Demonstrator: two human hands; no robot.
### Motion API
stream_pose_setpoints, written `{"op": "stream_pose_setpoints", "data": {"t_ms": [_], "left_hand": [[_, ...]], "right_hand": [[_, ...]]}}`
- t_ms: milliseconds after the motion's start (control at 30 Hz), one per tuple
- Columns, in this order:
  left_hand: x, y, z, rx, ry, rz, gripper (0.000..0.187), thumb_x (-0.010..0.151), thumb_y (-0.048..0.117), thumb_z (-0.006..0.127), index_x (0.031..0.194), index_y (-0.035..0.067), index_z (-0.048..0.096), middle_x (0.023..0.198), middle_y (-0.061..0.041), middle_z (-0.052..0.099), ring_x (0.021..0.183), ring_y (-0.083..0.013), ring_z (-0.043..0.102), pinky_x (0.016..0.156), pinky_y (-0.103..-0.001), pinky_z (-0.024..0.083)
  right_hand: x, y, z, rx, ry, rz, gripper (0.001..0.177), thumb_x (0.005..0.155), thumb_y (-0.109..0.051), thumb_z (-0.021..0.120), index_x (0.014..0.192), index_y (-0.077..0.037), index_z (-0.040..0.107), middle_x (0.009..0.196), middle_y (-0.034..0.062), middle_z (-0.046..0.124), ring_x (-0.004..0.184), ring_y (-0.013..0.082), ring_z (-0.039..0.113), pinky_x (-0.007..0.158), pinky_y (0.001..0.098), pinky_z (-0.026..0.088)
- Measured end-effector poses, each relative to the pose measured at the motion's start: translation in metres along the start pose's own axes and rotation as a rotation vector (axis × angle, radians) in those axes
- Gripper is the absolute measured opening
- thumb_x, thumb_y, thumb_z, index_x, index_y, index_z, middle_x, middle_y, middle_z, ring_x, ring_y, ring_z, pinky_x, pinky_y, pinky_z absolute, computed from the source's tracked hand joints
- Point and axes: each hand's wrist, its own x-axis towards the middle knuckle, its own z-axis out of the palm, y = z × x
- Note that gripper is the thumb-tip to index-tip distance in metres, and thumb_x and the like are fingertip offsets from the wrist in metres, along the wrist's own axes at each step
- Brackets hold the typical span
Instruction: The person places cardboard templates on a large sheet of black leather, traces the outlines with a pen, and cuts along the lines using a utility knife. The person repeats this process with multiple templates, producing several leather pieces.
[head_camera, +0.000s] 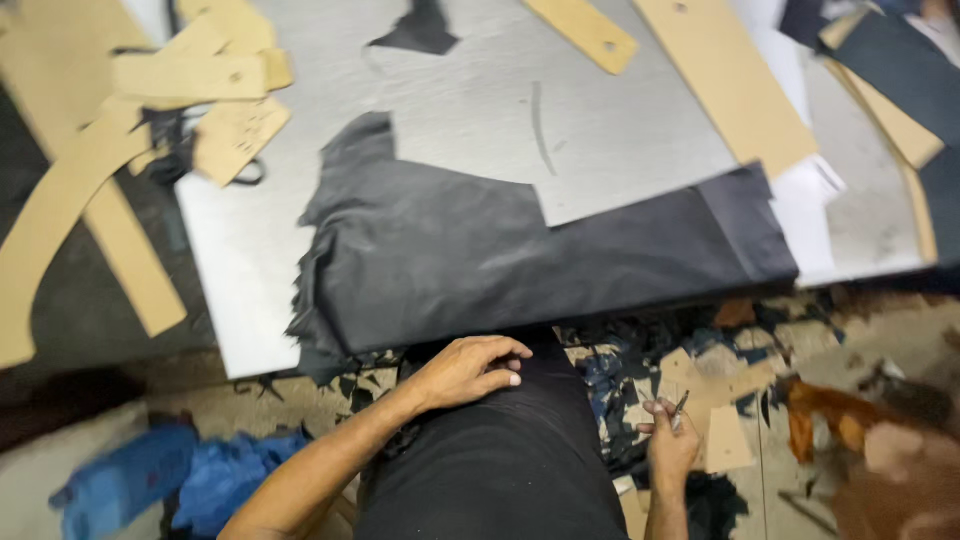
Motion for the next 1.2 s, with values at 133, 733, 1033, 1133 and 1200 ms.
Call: {"op": "stream_pose_setpoints", "data": {"t_ms": [133, 733, 1033, 1133, 1200], "left_hand": [[-0.045, -0.014, 0.008, 0.291, 0.529, 0.046, 0.03, 0.094, 0.021, 0.069, 0.12, 0.006, 0.069, 0.114, -0.009, 0.072, 0.109, -0.027, 0.066, 0.096, -0.04, 0.051], [-0.074, -0.086, -0.057, 0.958, 1.092, -0.64, 0.03, 0.113, 0.018, 0.058, 0.14, 0.008, 0.065, 0.161, -0.024, 0.044, 0.154, -0.042, 0.037, 0.132, -0.053, 0.026], [0.08, -0.043, -0.049, 0.782, 0.887, -0.499, 0.089, 0.095, 0.065, 0.055, 0.158, 0.004, 0.036, 0.164, -0.03, 0.021, 0.155, -0.0427, 0.017, 0.125, -0.056, 0.014], [0.119, -0.025, -0.027, 0.767, 0.747, -0.38, 0.094, 0.093, 0.068, 0.054, 0.158, 0.004, 0.033, 0.165, -0.028, 0.02, 0.155, -0.0411, 0.015, 0.125, -0.056, 0.011], [0.147, -0.013, 0.0, 0.771, 0.649, -0.214, 0.097, 0.09, 0.071, 0.053, 0.158, 0.005, 0.032, 0.166, -0.026, 0.021, 0.156, -0.0388, 0.015, 0.125, -0.055, 0.011]], "right_hand": [[0.02, -0.104, 0.033, -0.293, -0.121, -0.724, 0.021, 0.096, -0.003, 0.068, 0.116, 0.004, 0.072, 0.102, 0.0196, 0.075, 0.088, 0.03, 0.073, 0.077, 0.0373, 0.059], [0.22, -0.259, 0.01, -0.73, -0.253, -0.465, 0.04, 0.095, -0.035, 0.078, 0.106, 0.004, 0.071, 0.079, 0.0207, 0.07, 0.067, 0.037, 0.069, 0.069, 0.0483, 0.054], [0.232, -0.221, -0.006, -0.821, 0.046, -0.962, 0.021, 0.1, -0.02, 0.076, 0.098, 0.001, 0.073, 0.085, 0.0186, 0.071, 0.074, 0.0344, 0.068, 0.077, 0.0451, 0.053], [0.223, -0.219, -0.007, -0.79, 0.113, -1.024, 0.017, 0.098, -0.015, 0.074, 0.096, 0.001, 0.07, 0.087, 0.0177, 0.071, 0.077, 0.0331, 0.067, 0.077, 0.0446, 0.052], [0.209, -0.231, -0.002, -0.701, 0.066, -0.984, 0.017, 0.1, -0.015, 0.075, 0.097, 0.001, 0.07, 0.085, 0.0171, 0.07, 0.075, 0.0315, 0.066, 0.073, 0.0436, 0.051]]}}
